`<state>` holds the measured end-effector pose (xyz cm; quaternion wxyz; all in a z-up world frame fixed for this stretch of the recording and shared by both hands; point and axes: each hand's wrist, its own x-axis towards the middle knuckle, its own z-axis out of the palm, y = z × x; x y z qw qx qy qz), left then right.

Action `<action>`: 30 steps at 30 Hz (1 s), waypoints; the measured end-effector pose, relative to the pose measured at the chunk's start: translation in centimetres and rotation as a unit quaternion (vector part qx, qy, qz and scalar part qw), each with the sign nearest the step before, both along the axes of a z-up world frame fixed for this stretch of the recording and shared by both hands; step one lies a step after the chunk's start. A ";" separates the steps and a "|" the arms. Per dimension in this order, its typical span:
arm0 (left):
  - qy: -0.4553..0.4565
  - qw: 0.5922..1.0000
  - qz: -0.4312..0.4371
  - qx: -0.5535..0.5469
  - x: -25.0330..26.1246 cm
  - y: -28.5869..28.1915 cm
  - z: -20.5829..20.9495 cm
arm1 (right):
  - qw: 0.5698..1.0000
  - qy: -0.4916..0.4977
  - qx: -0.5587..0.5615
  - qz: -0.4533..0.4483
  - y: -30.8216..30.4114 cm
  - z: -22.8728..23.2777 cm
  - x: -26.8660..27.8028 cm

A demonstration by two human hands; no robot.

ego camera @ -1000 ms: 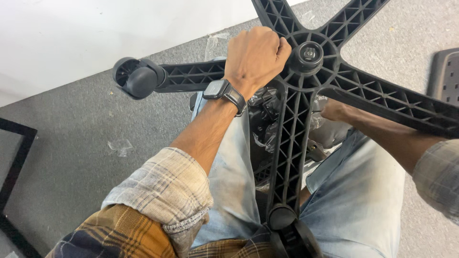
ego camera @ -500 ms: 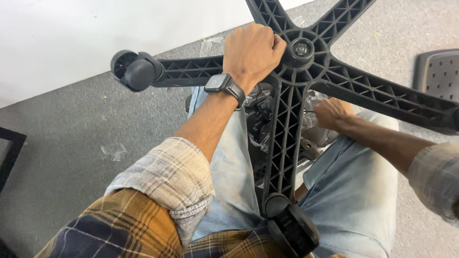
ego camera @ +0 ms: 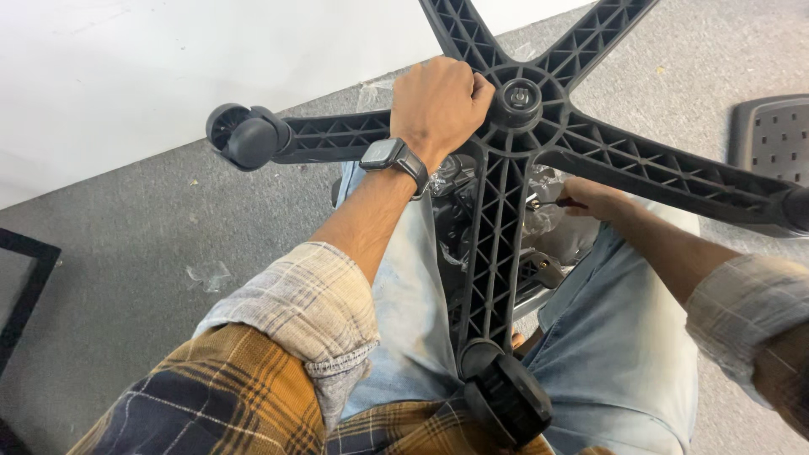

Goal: The person assembles the base of an office chair by attaching the five-star base to the central gas lift mechanism. They use a screwdriver to tighten the bolts securing the base to the lift, ensuring the connection is firm.

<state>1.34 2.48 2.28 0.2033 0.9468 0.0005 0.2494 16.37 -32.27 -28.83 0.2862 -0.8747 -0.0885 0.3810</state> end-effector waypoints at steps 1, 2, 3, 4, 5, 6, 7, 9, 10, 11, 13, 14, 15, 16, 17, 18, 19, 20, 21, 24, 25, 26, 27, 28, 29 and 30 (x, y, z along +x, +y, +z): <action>-0.022 1.000 -0.002 0.006 0.0 0.0 0.0 | 0.982 0.093 0.002 -0.167 0.6 0.1 -0.3; -0.018 1.000 -0.003 0.005 0.0 0.0 0.0 | 0.983 0.097 -0.020 -0.153 1.0 0.9 -0.5; -0.014 1.000 -0.003 0.004 0.1 0.0 0.0 | 0.984 0.101 -0.043 -0.140 1.2 2.0 -0.9; -0.010 1.000 -0.004 0.004 0.1 0.0 0.0 | 0.984 0.105 -0.066 -0.126 1.6 3.2 -1.4; -0.015 1.000 -0.006 0.006 0.0 0.1 0.0 | 0.991 0.046 -0.106 -0.072 2.1 4.5 -2.1; -0.022 1.000 -0.008 0.006 0.0 0.1 0.0 | 0.989 -0.007 -0.144 -0.022 2.5 5.8 -2.6; -0.028 1.000 -0.011 0.007 0.1 0.1 0.1 | 0.983 -0.058 -0.171 0.025 2.9 7.0 -3.1; 0.004 1.000 -0.018 -0.007 0.2 0.0 0.2 | 0.968 -0.123 -0.199 0.092 3.3 8.5 -4.3; 0.019 1.000 -0.013 -0.014 0.1 0.3 0.2 | 0.957 -0.154 -0.209 0.131 4.0 9.0 -4.2; 0.019 1.000 -0.011 -0.017 0.0 0.4 0.3 | 0.949 -0.170 -0.214 0.156 4.6 9.3 -4.1; 0.023 0.999 -0.017 -0.024 0.0 0.3 0.2 | 0.935 -0.195 -0.222 0.197 4.9 9.2 -4.4; 0.003 1.000 -0.016 -0.018 0.1 0.2 0.2 | 0.928 -0.205 -0.227 0.210 5.1 9.3 -4.1; -0.017 1.000 -0.015 -0.011 0.2 0.1 0.2 | 0.922 -0.217 -0.229 0.224 5.1 9.3 -4.1; -0.035 0.999 -0.011 -0.006 0.1 0.1 0.1 | 0.915 -0.229 -0.231 0.239 5.3 9.3 -4.1; -0.035 0.999 -0.005 -0.005 -0.1 0.2 0.0 | 0.909 -0.241 -0.233 0.248 5.6 9.4 -4.3; -0.036 0.999 -0.004 -0.004 0.0 0.1 0.0 | 0.903 -0.256 -0.235 0.254 5.5 9.6 -4.5; -0.037 0.999 -0.002 -0.003 0.1 0.0 0.0 | 0.898 -0.271 -0.235 0.255 5.3 9.9 -4.6; -0.044 0.999 0.001 0.002 0.1 -0.1 0.0 | 0.896 -0.295 -0.222 0.246 5.0 10.1 -4.9; -0.052 0.999 0.004 0.007 0.1 -0.1 -0.1 | 0.897 -0.316 -0.203 0.232 4.4 10.4 -5.0; -0.059 0.998 0.004 0.014 0.1 -0.2 -0.1 | 0.935 -0.279 -0.161 0.146 2.9 9.4 -4.6; -0.060 0.998 0.002 0.014 0.0 -0.2 -0.1 | 0.956 -0.218 -0.168 0.105 2.5 8.5 -4.1; -0.032 0.999 0.004 0.010 0.0 -0.2 -0.1 | 0.971 -0.159 -0.168 0.066 2.2 7.3 -3.2; -0.004 1.000 0.006 0.007 0.0 -0.1 0.0 | 0.981 -0.099 -0.168 0.027 2.1 5.9 -2.2; 0.023 1.000 0.006 0.004 0.1 -0.2 0.0 | 0.985 -0.038 -0.165 -0.013 1.7 4.4 -1.2; -0.002 1.000 0.006 0.011 0.1 -0.3 0.0 | 0.994 0.005 -0.094 -0.051 1.2 2.9 -0.2; -0.026 0.999 0.007 0.018 0.1 -0.3 0.0 | 0.995 0.047 -0.022 -0.087 0.6 1.5 0.7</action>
